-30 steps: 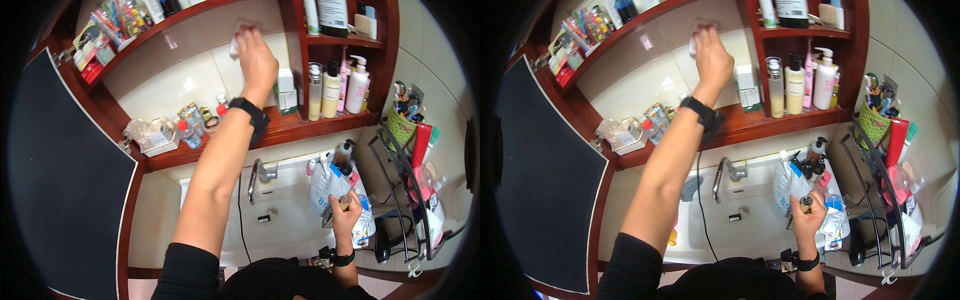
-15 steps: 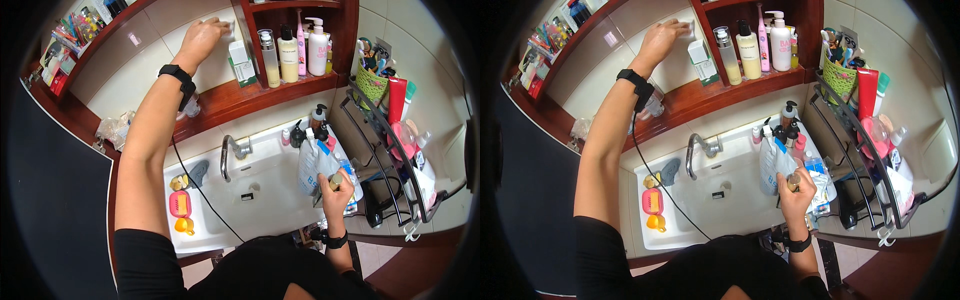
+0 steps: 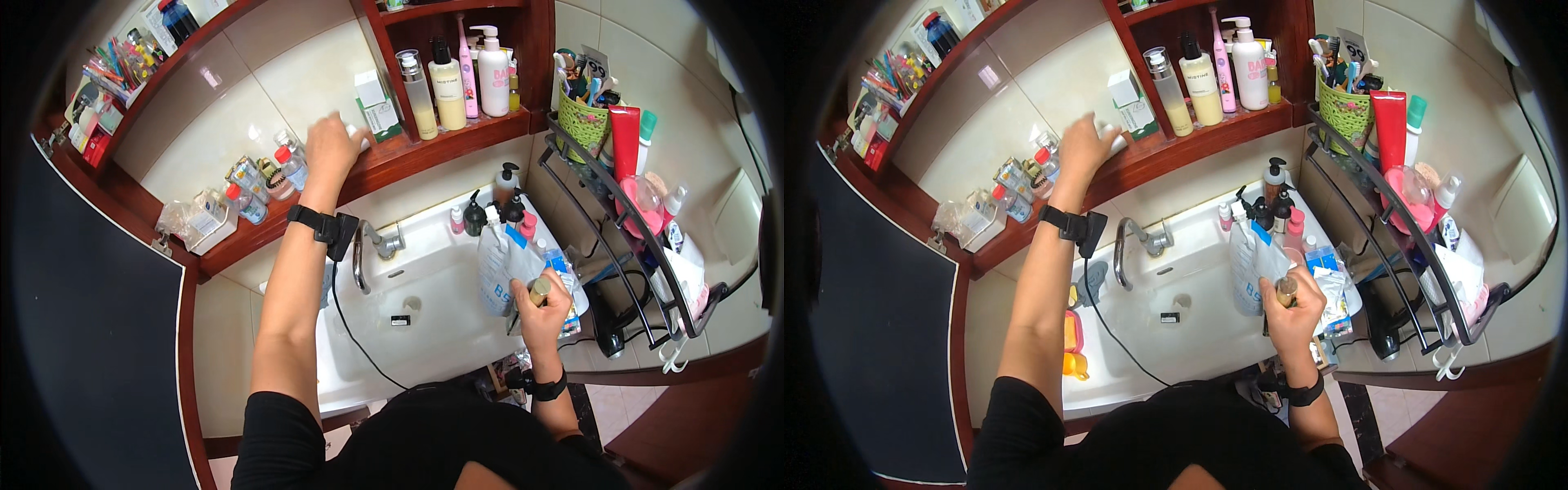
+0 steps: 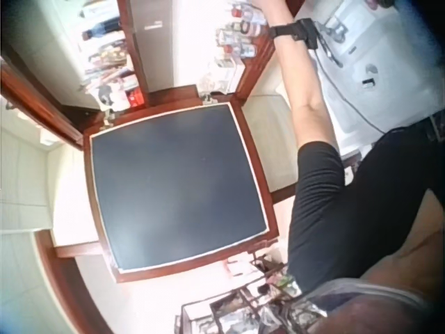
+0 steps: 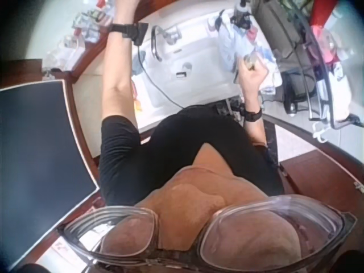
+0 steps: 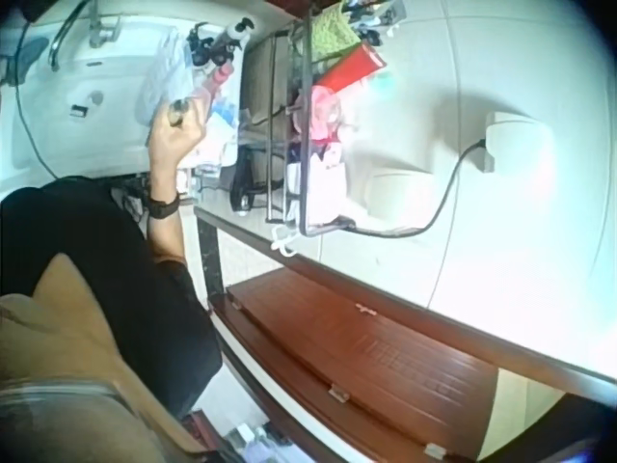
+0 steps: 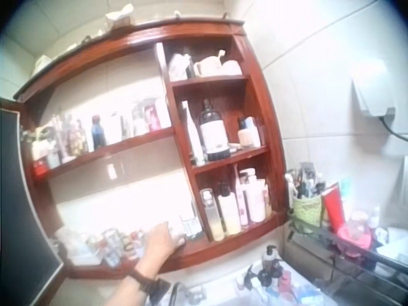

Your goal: The person organizes various bathroom items on a shelf above the sink. They handle a plastic bag, a small box, a tube, and a bottle, placing them in a white basket and on the shelf.

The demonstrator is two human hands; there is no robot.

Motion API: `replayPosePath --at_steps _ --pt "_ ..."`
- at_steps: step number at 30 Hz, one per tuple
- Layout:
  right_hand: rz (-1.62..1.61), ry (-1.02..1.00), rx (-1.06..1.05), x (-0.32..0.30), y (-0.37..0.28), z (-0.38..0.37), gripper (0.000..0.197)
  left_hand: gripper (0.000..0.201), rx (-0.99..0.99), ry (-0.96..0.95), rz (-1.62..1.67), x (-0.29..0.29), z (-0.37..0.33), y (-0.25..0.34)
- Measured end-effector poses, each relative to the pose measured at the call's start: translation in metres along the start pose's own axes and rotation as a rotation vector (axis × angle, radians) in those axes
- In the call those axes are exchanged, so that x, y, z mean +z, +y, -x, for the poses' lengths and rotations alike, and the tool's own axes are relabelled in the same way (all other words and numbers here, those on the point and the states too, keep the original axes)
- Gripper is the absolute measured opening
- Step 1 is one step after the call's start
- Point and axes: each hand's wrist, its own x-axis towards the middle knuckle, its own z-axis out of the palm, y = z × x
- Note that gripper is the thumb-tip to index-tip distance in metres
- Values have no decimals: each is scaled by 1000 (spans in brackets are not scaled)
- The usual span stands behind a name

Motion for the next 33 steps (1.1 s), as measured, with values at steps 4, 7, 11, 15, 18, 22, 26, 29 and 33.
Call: replayPosePath --at_steps 4,7,11,15,18,22,26,29,33 --pt "8 -26 26 3 2 1 33 64 77 193 113 -3 -48 36" --pt "4 -47 27 4 1 4 32 72 111 25 219 1 -84 23" --pt "5 -30 55 3 -1 6 34 74 37 -5 458 4 -88 -5" --pt "15 -13 43 0 3 7 35 63 -45 -21 1069 -26 -37 1" --pt "38 -18 30 0 4 6 35 65 -55 -55 1260 -33 -14 3" --pt "7 -10 -10 6 5 4 39 64 -76 -51 1327 -41 2 3" --pt "10 -42 -13 9 3 3 38 56 -104 -38 1282 -49 14 0" --pt "13 -60 -6 10 0 3 37 53 -159 -86 1243 -47 18 -11" --pt "14 -49 14 16 2 2 38 54 -249 -137 1347 -53 43 2"
